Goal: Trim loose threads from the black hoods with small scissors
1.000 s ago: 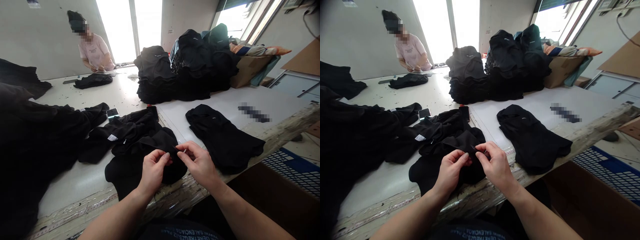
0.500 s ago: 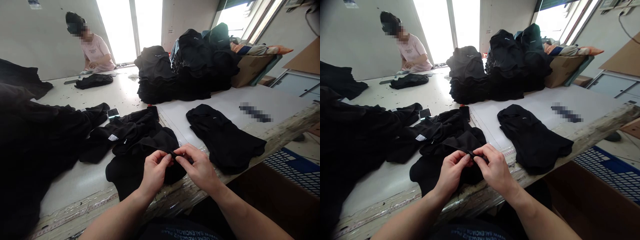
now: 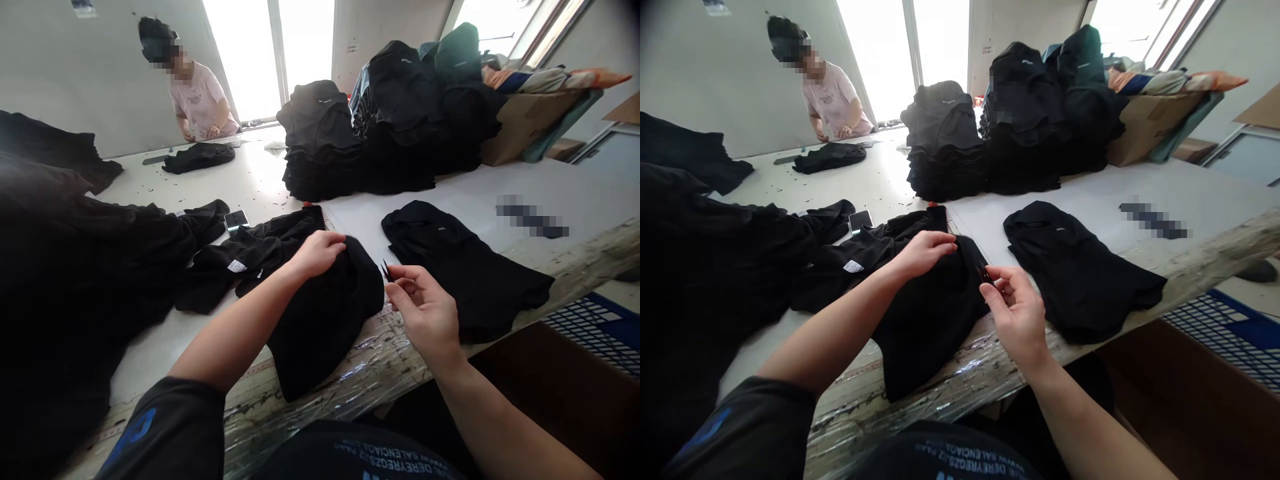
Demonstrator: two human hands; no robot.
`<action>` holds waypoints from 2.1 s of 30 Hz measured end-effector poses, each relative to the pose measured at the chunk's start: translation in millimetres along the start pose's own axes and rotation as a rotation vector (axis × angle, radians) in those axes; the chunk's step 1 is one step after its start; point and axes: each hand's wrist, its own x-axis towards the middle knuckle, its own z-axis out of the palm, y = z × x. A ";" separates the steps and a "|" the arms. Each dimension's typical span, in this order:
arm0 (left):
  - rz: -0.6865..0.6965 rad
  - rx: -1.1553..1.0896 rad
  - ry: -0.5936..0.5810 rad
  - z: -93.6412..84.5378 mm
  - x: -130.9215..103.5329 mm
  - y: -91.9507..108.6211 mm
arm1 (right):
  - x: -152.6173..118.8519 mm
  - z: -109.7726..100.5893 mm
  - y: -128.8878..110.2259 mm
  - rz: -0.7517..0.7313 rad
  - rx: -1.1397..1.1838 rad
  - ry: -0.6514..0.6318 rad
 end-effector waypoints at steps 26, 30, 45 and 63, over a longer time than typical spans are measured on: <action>-0.643 -0.952 0.318 -31.4 -201.0 -41.6 | -51.4 65.7 -14.8 -0.105 -0.030 -0.665; -0.619 -0.983 0.336 -18.8 -200.3 -35.6 | -52.0 71.5 -20.7 -0.129 -0.050 -0.688; -0.592 -1.022 0.380 -7.5 -203.3 -35.6 | -52.0 72.5 -18.9 -0.211 -0.060 -0.665; -0.545 -1.031 0.331 -9.2 -207.2 -40.0 | -46.4 57.6 -10.9 -0.157 -0.132 -0.743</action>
